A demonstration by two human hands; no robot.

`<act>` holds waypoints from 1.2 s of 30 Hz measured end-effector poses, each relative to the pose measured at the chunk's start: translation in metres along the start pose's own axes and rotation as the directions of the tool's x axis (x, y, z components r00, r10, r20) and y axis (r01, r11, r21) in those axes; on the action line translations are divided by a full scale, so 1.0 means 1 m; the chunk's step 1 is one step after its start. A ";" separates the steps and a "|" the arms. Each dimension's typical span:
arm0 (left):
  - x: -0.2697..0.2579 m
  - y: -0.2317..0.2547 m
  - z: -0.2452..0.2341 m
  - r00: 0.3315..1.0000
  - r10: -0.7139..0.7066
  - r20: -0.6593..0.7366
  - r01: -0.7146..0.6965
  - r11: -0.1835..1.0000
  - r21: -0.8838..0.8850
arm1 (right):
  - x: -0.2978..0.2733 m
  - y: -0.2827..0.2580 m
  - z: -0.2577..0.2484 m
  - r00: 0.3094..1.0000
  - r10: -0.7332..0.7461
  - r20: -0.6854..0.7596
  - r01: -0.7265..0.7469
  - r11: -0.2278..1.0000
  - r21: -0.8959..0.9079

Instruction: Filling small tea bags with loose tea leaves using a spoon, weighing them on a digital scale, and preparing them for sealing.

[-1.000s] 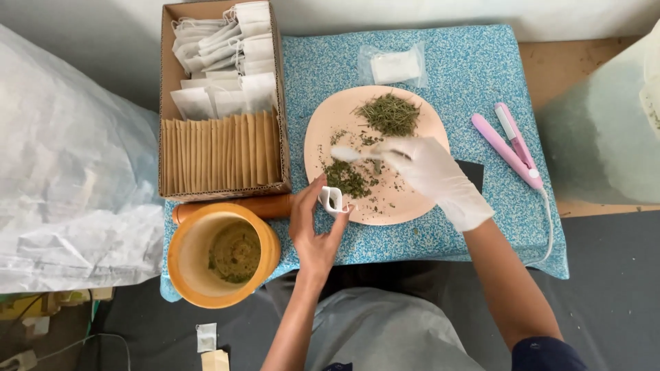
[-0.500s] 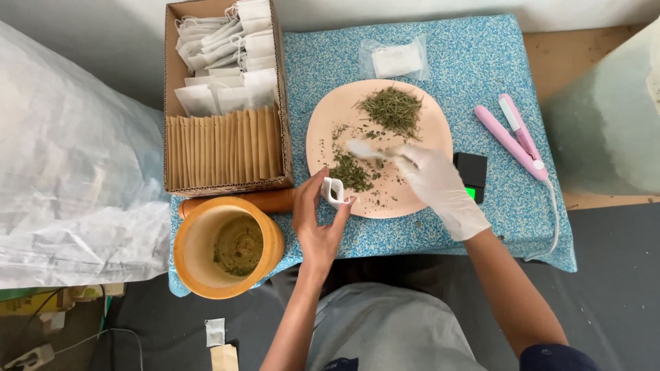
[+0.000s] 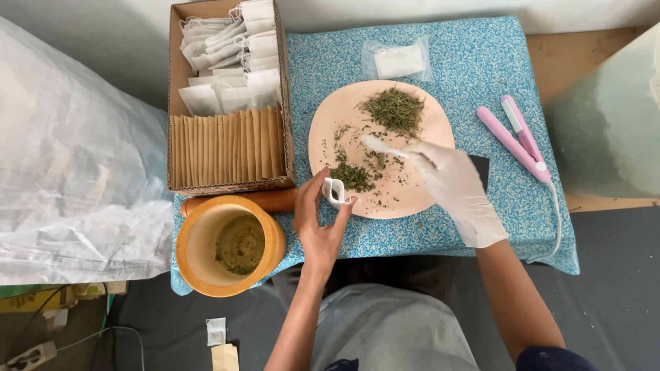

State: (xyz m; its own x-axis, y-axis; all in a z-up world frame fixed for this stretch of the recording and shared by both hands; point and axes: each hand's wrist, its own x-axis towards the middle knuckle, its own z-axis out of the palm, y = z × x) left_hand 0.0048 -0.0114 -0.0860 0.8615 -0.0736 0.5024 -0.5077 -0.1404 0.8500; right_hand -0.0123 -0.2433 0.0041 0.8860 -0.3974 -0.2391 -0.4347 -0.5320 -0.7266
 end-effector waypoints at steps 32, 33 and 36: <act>0.002 -0.006 0.002 1.000 -0.008 -0.029 0.007 0.999 -0.049 | -0.016 0.050 0.017 0.927 -0.256 -0.275 0.278 0.960 0.044; 0.003 -0.005 0.002 0.999 -0.005 -0.033 0.003 0.999 -0.053 | -0.010 0.046 0.022 0.897 -0.339 -0.283 0.358 0.934 0.015; 0.005 -0.001 0.001 1.000 -0.006 -0.025 0.005 0.999 -0.041 | 0.030 0.070 0.047 0.776 -0.565 -0.279 0.390 0.778 -0.492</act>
State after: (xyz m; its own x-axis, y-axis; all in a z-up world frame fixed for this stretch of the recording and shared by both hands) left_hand 0.0099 -0.0128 -0.0847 0.8640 -0.0482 0.5011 -0.5034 -0.1001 0.8583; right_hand -0.0088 -0.2571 -0.0834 0.8883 -0.2166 0.4050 -0.0726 -0.9369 -0.3419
